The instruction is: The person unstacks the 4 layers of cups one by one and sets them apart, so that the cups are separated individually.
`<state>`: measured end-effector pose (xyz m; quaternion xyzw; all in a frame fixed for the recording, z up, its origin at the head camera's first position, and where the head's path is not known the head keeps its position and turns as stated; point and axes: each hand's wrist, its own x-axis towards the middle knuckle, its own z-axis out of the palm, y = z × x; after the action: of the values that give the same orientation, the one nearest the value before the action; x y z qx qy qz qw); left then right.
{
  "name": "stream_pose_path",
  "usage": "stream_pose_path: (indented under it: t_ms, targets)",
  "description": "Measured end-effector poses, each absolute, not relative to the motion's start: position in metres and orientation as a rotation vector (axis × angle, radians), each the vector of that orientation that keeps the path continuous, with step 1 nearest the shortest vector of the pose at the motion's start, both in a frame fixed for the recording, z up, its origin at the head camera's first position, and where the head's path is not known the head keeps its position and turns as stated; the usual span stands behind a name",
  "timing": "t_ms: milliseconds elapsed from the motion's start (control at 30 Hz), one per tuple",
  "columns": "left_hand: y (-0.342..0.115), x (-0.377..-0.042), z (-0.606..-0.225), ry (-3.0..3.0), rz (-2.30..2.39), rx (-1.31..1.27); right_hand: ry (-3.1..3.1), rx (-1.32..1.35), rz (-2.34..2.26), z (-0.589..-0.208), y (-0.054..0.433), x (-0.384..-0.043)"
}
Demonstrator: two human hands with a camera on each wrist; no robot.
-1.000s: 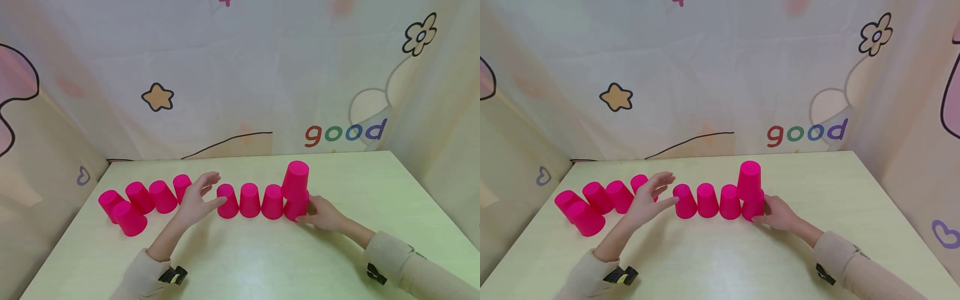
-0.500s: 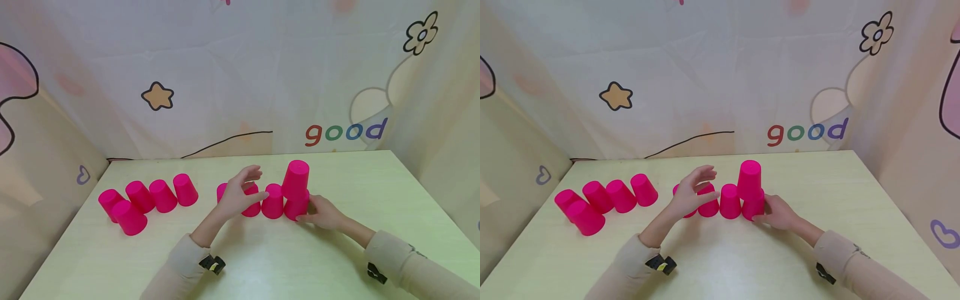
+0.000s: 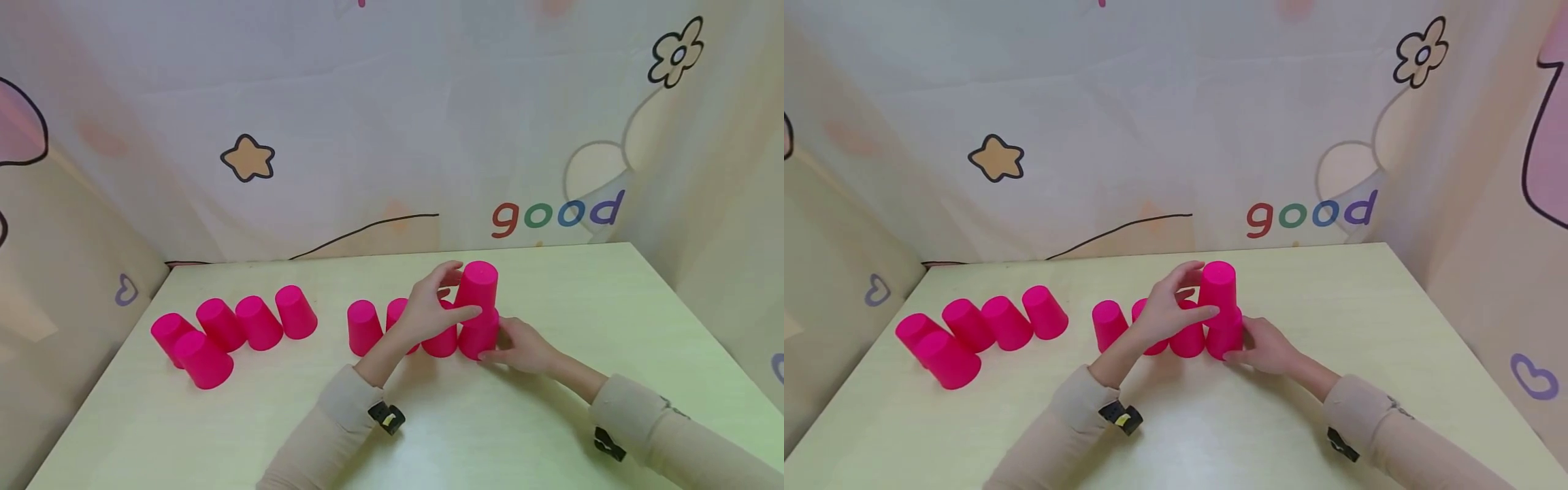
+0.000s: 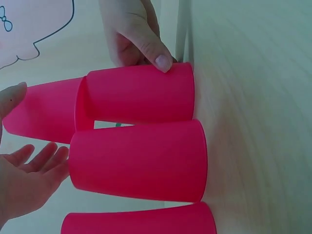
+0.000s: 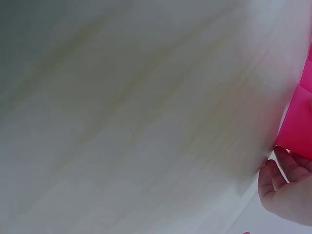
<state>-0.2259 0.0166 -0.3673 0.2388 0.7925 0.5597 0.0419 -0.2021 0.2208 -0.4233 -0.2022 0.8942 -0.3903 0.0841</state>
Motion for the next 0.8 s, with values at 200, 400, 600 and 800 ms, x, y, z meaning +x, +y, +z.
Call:
stream_pose_path:
  t_ms: [200,400,600,800]
  targets:
    - [0.023,-0.23,-0.37,2.445,1.694,0.728,2.651,-0.632,-1.179,-0.423,0.221,-0.203]
    - [0.024,-0.231,-0.368,2.448,1.684,0.738,2.651,-0.634,-1.17,-0.424,0.221,-0.203]
    - [0.016,-0.226,-0.364,2.416,1.753,0.707,2.664,-0.631,-1.158,-0.425,0.22,-0.204]
    - [0.004,-0.221,-0.359,2.413,1.785,0.747,2.665,-0.634,-1.154,-0.425,0.22,-0.204]
